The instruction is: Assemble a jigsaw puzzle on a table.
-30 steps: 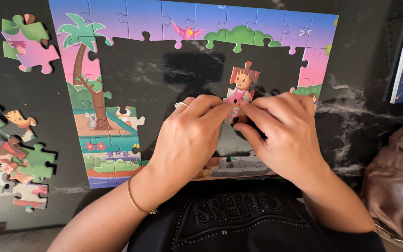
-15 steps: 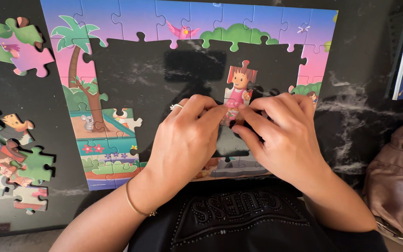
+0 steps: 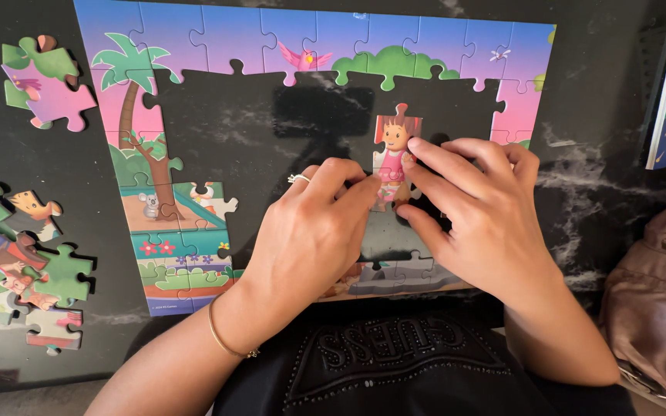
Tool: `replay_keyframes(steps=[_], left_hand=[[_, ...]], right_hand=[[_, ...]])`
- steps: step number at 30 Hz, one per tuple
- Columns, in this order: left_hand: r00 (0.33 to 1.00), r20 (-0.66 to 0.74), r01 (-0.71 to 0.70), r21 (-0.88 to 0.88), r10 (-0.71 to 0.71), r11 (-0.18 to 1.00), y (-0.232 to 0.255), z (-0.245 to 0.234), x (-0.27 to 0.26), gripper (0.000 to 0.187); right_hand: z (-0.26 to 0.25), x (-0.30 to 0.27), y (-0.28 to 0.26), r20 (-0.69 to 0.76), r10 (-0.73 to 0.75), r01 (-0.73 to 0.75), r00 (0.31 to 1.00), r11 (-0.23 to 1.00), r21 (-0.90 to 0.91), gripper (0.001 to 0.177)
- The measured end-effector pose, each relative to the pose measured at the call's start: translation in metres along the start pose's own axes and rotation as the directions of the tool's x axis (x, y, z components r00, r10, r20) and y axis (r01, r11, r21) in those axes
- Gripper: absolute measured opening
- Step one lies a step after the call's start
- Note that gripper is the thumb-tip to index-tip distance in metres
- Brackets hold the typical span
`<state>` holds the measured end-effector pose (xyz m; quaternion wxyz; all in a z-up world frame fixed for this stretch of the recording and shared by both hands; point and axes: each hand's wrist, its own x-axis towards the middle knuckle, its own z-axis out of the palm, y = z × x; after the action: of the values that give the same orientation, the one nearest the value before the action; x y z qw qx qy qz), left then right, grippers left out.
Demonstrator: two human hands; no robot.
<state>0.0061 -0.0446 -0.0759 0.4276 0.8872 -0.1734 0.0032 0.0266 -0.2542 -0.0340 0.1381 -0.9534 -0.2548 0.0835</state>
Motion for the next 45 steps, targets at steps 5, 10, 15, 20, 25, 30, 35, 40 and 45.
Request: replay_keyframes(steps=[5, 10, 15, 20, 25, 30, 35, 40, 45], left_hand=[[1.0, -0.001, -0.008, 0.003, 0.008, 1.0, -0.002, 0.002, -0.001, 0.021], [0.994, -0.109, -0.009, 0.017, 0.011, 1.0, 0.002, -0.006, -0.004, 0.021], [0.953, -0.28, -0.133, -0.04, 0.116, 0.99, 0.007, -0.025, -0.012, 0.033], [0.962, -0.21, -0.123, 0.235, 0.174, 0.964, 0.001, -0.067, -0.041, 0.015], [0.951, -0.292, -0.02, 0.255, 0.097, 0.967, -0.032, -0.13, -0.095, 0.027], [0.863, -0.433, 0.409, 0.299, -0.259, 0.862, -0.069, -0.193, -0.148, 0.015], [0.771, -0.535, 0.551, 0.288, -0.345, 0.783, -0.1, -0.211, -0.17, 0.016], [0.7, -0.579, 0.63, 0.225, -0.419, 0.743, -0.114, -0.216, -0.171, 0.027], [0.747, -0.484, 0.587, 0.159, -0.455, 0.794, -0.112, -0.219, -0.163, 0.021]], right_hand=[[0.001, -0.002, 0.001, 0.007, -0.03, 0.03, 1.0, 0.999, -0.011, 0.041], [-0.001, -0.003, -0.005, -0.04, -0.156, 0.156, 0.987, 0.988, -0.007, 0.04], [-0.001, 0.002, -0.023, -0.128, -0.248, 0.248, 0.96, 0.969, -0.014, 0.041], [0.003, 0.035, -0.07, -0.07, -0.353, 0.334, 0.933, 0.922, -0.198, 0.035], [0.014, 0.071, -0.135, -0.017, -0.467, 0.456, 0.884, 0.871, -0.182, 0.042], [0.031, 0.11, -0.208, 0.036, -0.616, 0.614, 0.787, 0.778, -0.133, 0.043], [0.055, 0.143, -0.245, 0.105, -0.69, 0.697, 0.717, 0.712, -0.086, 0.043], [0.07, 0.163, -0.265, 0.158, -0.702, 0.715, 0.694, 0.699, -0.034, 0.039], [0.074, 0.169, -0.256, 0.204, -0.7, 0.715, 0.684, 0.699, 0.001, 0.041]])
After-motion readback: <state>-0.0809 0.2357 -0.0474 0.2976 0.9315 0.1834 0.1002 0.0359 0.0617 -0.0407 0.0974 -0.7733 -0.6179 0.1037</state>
